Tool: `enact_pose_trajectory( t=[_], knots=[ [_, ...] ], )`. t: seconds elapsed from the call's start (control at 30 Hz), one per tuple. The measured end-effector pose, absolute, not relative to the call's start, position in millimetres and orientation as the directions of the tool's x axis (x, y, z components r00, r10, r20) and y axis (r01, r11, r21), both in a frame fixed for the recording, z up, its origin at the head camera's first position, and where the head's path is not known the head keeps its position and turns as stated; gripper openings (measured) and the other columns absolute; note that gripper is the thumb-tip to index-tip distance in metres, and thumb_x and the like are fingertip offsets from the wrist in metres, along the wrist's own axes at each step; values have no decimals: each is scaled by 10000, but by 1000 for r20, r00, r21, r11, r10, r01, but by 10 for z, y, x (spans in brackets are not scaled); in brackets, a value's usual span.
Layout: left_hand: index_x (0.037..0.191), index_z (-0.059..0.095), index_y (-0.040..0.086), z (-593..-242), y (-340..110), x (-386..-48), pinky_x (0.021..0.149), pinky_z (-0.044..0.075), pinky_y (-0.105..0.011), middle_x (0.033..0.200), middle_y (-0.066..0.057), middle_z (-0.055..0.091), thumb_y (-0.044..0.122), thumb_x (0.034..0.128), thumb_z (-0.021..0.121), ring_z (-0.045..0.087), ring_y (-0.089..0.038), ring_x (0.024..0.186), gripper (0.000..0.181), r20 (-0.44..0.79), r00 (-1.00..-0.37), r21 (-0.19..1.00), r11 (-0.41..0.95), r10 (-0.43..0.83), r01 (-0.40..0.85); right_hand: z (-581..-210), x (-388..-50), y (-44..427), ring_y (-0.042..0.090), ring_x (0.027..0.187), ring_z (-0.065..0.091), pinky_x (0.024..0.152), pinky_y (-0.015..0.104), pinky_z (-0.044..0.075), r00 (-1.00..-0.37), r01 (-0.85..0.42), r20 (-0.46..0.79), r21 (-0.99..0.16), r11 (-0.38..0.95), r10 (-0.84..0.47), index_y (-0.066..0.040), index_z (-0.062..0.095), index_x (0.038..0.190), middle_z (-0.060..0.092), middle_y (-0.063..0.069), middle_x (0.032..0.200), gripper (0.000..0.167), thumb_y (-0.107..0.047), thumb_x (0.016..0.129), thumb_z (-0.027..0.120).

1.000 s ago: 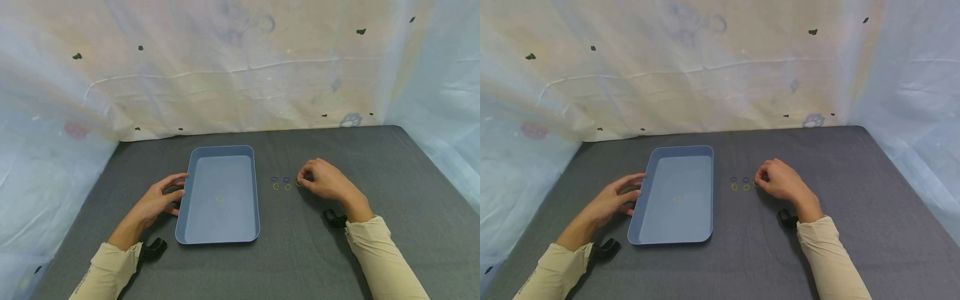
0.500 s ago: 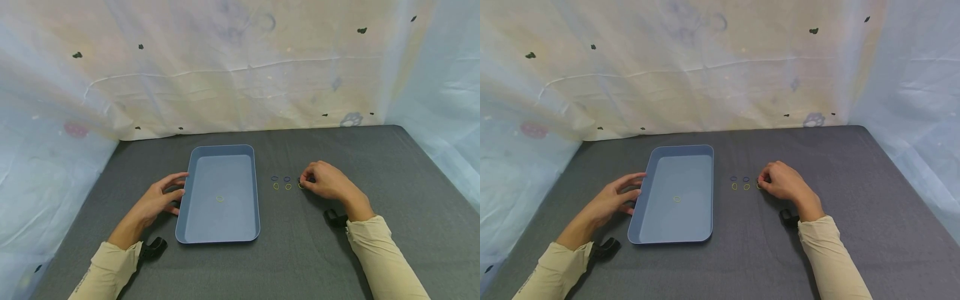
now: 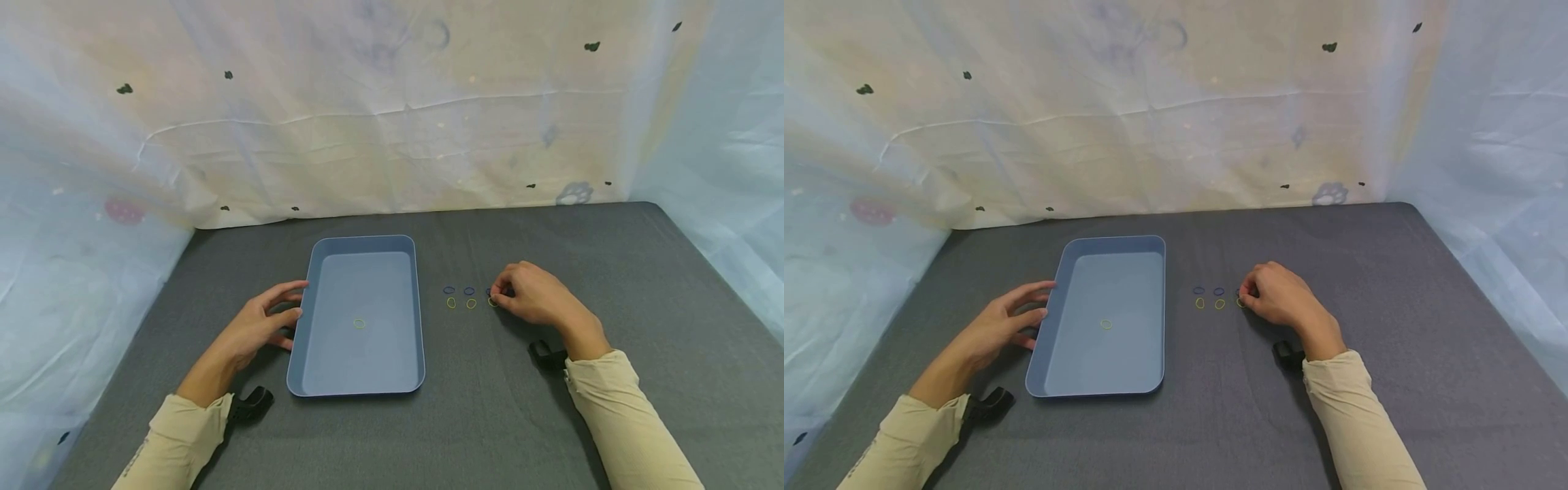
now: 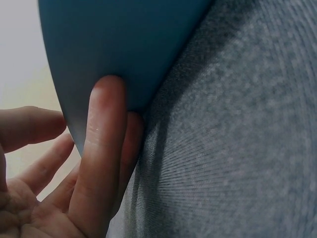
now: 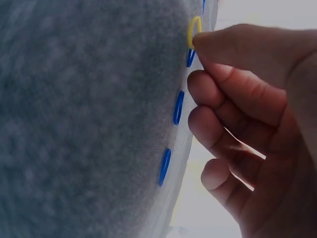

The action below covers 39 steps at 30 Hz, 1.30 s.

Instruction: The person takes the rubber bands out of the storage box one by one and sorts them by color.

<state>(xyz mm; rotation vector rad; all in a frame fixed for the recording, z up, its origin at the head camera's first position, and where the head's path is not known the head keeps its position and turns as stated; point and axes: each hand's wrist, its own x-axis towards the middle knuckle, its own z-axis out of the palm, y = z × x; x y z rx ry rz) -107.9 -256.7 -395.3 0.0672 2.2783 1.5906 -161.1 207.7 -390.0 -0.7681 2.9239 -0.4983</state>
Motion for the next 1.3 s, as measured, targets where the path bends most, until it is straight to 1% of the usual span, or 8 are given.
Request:
enact_pose_trajectory(
  t=[0.67, 0.87, 1.07, 1.3],
  knots=[
    [1544, 347, 168, -3949, -2558, -1079, 683, 618, -405, 1509, -244, 377, 175, 1013, 586, 646, -279, 1026, 582, -268, -933, 916, 365, 240, -169, -3889, -1615, 2065, 134, 770, 542, 688, 351, 450, -872, -463, 1, -322, 826, -489, -171, 751, 832, 685, -18, 860, 105, -152, 909, 683],
    [1550, 340, 166, -3943, -2568, -1067, 678, 616, -395, 1515, -252, 371, 182, 1014, 587, 642, -300, 1044, 590, -256, -935, 917, 368, 246, -154, -3870, -1616, 2070, 136, 779, 548, 694, 351, 449, -887, -429, -20, -335, 839, -462, -181, 756, 836, 696, -13, 886, 101, -167, 912, 690],
    [1549, 343, 176, -3956, -2578, -1067, 674, 616, -394, 1512, -244, 378, 195, 1013, 592, 642, -290, 1046, 592, -255, -937, 915, 372, 239, -155, -3849, -1628, 2086, 146, 796, 563, 699, 356, 459, -894, -407, -40, -346, 846, -447, -180, 759, 853, 705, -12, 902, 85, -171, 911, 697],
    [1551, 339, 173, -3959, -2573, -1074, 678, 616, -395, 1511, -249, 374, 198, 1013, 591, 646, -285, 1041, 595, -257, -935, 916, 370, 242, -156, -3811, -1638, 2113, 161, 811, 594, 720, 377, 485, -903, -396, -6, -373, 839, -429, -155, 767, 885, 714, -7, 893, 75, -168, 911, 698]
  ],
)
